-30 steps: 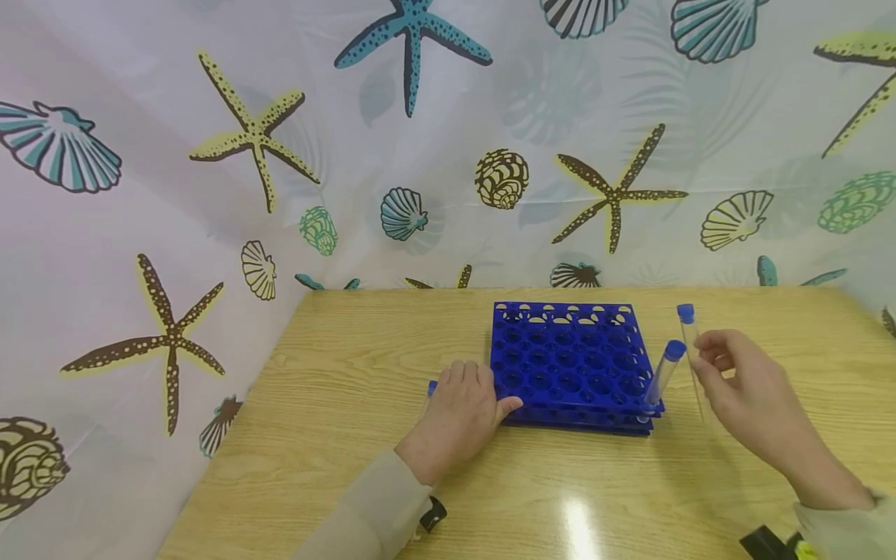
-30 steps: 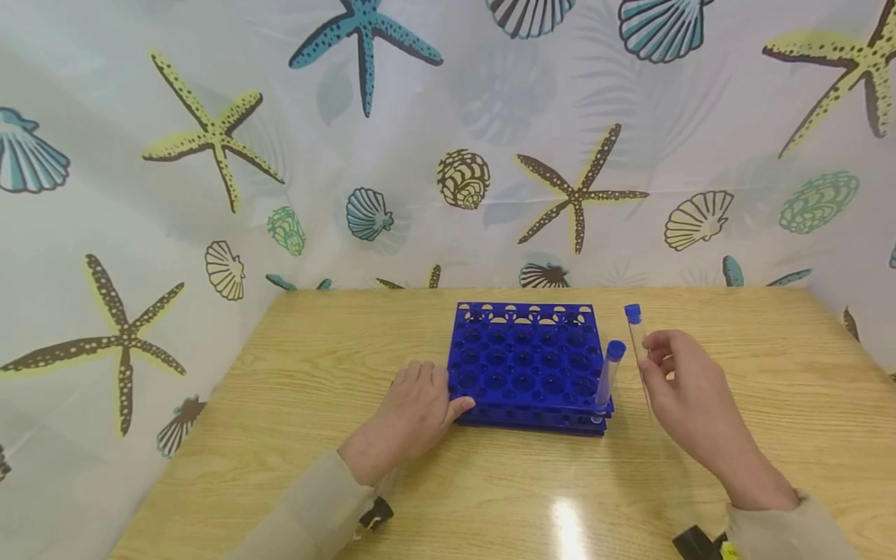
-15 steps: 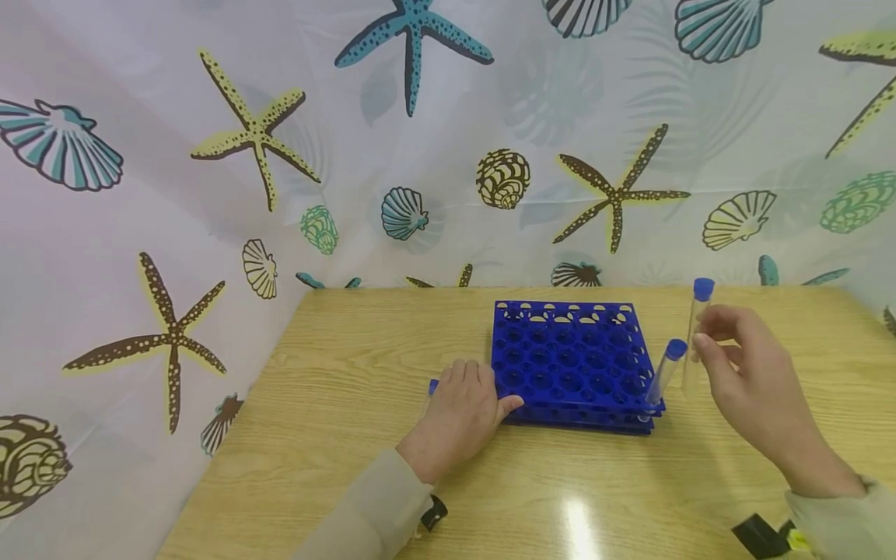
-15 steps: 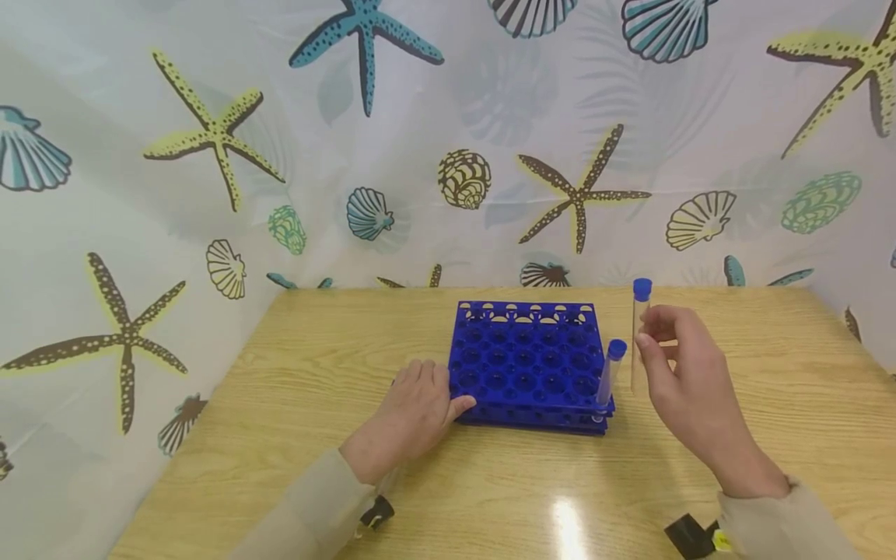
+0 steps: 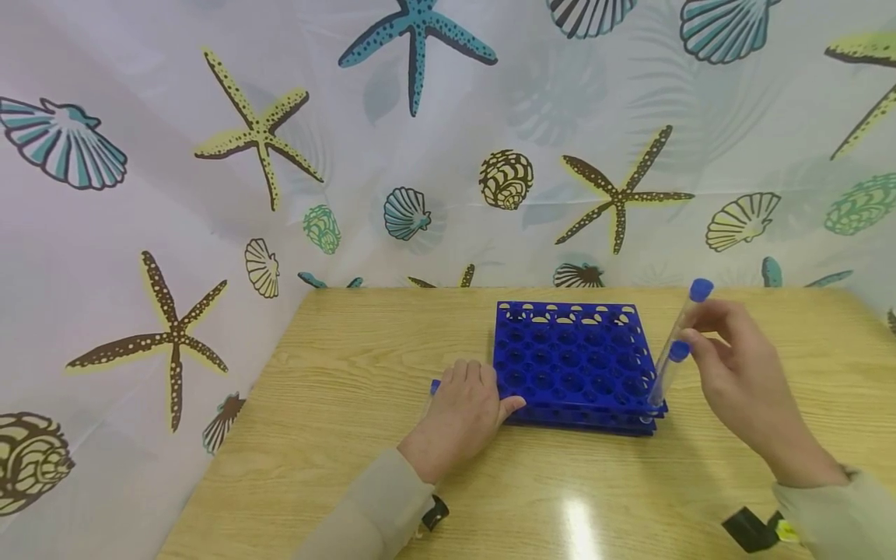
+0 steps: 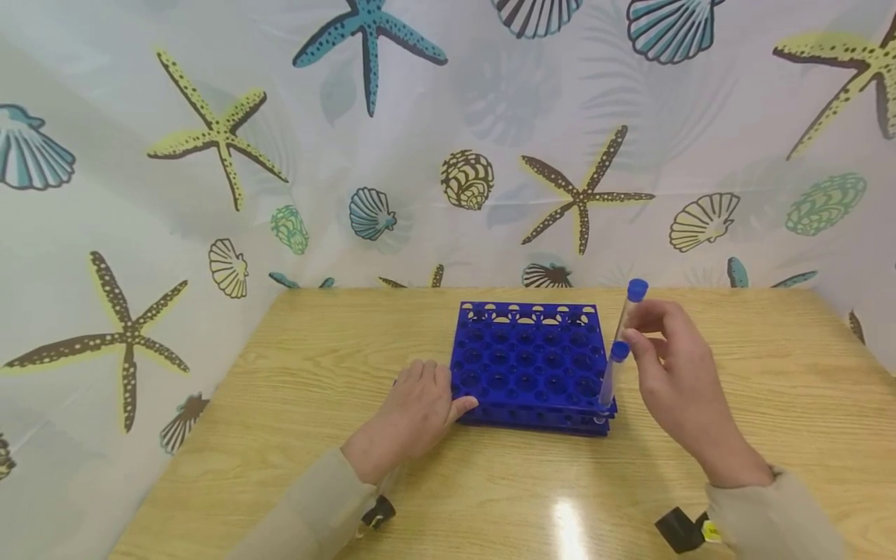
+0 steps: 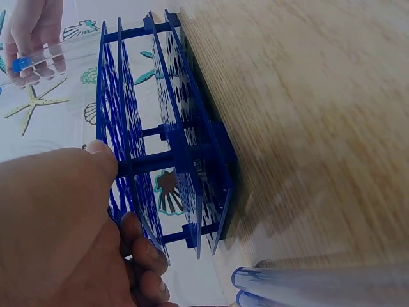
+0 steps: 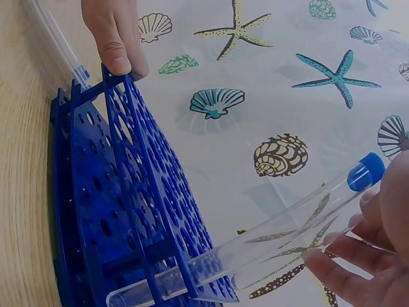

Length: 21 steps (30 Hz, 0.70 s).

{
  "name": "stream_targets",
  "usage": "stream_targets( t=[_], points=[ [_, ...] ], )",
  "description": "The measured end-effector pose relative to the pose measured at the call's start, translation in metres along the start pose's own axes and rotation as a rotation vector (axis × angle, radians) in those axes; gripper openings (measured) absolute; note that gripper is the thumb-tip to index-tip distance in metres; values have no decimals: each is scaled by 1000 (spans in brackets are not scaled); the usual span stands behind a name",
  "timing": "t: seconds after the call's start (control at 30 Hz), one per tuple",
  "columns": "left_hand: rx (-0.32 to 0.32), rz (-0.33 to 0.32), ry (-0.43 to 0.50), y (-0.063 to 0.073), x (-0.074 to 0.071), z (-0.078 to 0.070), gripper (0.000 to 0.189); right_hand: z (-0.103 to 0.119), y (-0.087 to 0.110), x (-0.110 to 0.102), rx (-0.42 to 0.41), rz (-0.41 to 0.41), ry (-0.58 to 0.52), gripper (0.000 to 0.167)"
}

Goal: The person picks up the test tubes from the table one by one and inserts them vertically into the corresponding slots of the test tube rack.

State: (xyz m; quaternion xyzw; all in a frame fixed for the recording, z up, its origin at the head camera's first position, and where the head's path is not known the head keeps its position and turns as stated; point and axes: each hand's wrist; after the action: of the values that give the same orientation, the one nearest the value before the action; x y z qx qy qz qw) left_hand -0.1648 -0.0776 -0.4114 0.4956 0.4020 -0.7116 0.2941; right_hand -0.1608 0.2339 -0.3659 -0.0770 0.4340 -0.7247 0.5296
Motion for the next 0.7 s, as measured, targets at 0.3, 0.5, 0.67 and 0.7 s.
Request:
stream_targets(
  t=[0.3, 0.5, 0.67, 0.7],
  points=[
    [5, -10, -10, 0, 3, 0, 55, -4, 3, 6, 30, 25, -28, 24],
    [3, -18, -10, 1, 3, 0, 54, -6, 5, 7, 76, 37, -7, 22],
    [-3, -6, -4, 0, 3, 1, 55, -7, 9, 8, 88, 58, 1, 26],
    [-4, -2, -4, 0, 3, 1, 55, -7, 9, 9, 90, 60, -3, 27]
  ],
)
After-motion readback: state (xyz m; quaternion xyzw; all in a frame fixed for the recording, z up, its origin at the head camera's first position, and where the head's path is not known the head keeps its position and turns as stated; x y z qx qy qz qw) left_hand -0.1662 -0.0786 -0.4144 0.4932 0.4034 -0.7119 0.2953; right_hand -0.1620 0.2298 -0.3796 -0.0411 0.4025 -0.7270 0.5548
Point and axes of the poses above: each hand's wrist, its own y-axis away from the middle knuckle, its own x-axis out of the palm, z = x × y, and after that the axes turned 10 degrees about -z, right-handed
